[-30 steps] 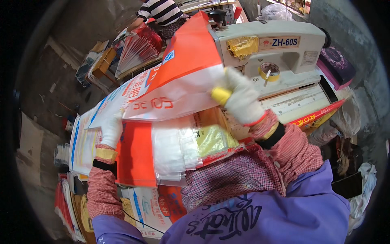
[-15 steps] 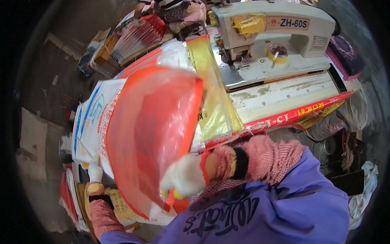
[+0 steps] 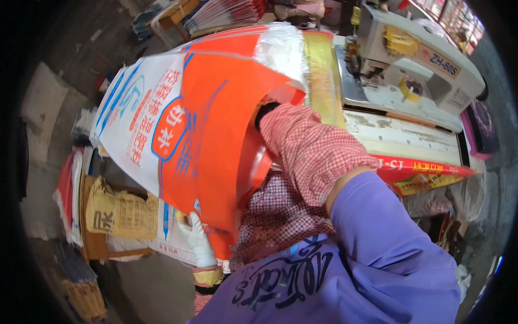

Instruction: Manually aligning and stacking large fertilizer bags next to an industrial sewing/sealing machine.

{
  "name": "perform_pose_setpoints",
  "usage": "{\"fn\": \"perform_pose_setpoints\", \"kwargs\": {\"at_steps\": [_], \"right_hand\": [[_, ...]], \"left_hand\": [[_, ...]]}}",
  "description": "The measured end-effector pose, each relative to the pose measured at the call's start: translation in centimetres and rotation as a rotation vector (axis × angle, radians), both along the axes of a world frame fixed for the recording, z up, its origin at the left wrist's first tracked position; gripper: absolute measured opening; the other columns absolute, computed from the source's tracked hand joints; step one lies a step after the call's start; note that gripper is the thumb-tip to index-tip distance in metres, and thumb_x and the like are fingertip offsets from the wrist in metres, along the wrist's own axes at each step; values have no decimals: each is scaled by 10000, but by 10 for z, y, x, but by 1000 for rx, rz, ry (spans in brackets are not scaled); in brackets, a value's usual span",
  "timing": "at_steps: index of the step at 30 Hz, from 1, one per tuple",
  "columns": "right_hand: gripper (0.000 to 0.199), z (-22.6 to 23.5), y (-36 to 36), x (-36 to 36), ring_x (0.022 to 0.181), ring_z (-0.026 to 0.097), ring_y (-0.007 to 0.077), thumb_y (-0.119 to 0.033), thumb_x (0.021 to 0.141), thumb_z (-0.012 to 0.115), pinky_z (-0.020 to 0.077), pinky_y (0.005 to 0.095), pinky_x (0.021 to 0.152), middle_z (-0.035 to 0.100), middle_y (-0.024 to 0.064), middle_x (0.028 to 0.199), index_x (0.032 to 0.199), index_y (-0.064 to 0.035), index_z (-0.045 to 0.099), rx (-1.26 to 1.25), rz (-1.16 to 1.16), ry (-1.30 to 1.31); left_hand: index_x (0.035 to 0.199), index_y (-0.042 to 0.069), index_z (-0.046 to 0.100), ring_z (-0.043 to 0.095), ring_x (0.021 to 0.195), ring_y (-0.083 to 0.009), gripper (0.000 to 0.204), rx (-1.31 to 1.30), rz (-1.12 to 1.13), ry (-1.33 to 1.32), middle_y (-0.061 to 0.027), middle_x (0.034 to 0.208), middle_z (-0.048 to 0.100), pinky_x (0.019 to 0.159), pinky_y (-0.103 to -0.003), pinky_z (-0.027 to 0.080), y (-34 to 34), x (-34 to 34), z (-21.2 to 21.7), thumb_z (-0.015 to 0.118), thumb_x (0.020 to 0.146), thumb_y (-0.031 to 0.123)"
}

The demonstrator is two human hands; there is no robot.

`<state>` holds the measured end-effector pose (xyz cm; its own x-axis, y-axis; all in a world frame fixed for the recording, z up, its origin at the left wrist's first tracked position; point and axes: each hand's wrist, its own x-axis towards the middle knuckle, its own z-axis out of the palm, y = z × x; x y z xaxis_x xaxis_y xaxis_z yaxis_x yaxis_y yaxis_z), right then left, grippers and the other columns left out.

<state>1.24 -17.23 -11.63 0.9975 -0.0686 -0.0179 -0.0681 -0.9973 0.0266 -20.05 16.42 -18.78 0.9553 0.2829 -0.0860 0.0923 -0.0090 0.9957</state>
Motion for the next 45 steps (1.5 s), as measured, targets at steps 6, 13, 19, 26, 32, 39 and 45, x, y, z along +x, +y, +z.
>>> {"fn": "perform_pose_setpoints", "kwargs": {"at_steps": [6, 13, 19, 26, 32, 39, 45], "right_hand": [[242, 70, -30, -62, 909, 672, 212, -133, 871, 560, 520, 319, 823, 710, 73, 930, 1070, -75, 684, 144, 203, 9], [303, 181, -71, -156, 929, 652, 163, -129, 914, 588, 519, 302, 836, 682, 112, 1005, 1181, 13, 604, 1188, 316, -43], [470, 134, -73, -61, 948, 654, 314, -353, 896, 578, 522, 367, 769, 635, 164, 1147, 1348, -247, 508, 101, 392, -356], [445, 43, -90, -80, 722, 645, 256, -160, 884, 566, 508, 345, 658, 682, 153, 927, 1319, -252, 554, 94, 143, 61], [448, 20, -60, -126, 933, 613, 323, -204, 864, 604, 486, 394, 812, 631, 183, 1031, 1302, -125, 554, 270, 57, -216], [621, 25, -55, -153, 1084, 559, 363, -177, 801, 682, 454, 383, 936, 576, 208, 1189, 1383, -140, 468, 282, 114, -120], [497, 35, -35, -184, 1020, 596, 162, 36, 803, 593, 456, 269, 914, 658, 110, 1114, 1296, 24, 534, 702, 359, 39]], "left_hand": [[1372, -10, 347, 458, 1236, -232, 664, -450, -265, 15, -128, 1379, 435, 1039, -380, 387, -21, -26, 8, 354, 989, 533], [1477, 49, 221, 323, 1358, -227, 696, -806, -339, -32, -89, 1498, 302, 1111, -390, 304, 1, 11, 14, 294, 993, 544], [1357, 13, 407, 499, 1190, -200, 481, -437, -234, -84, -96, 1333, 493, 987, -343, 431, 5, 20, 32, 460, 998, 329], [1207, -5, 519, 586, 996, -149, 336, -40, -34, -92, -79, 1150, 602, 857, -301, 483, 34, 14, 38, 534, 975, 237], [1244, 11, 507, 604, 967, -159, 432, -428, -63, -69, -72, 1127, 609, 829, -309, 508, 18, 8, 26, 530, 969, 343], [1213, -29, 538, 554, 984, -137, 427, -184, -98, 136, -100, 1085, 626, 889, -330, 438, -13, -70, -6, 536, 966, 320], [1201, -55, 508, 620, 940, -307, 384, 414, -74, 300, -245, 1022, 629, 823, -375, 473, 25, -89, -64, 542, 946, 231]]}}
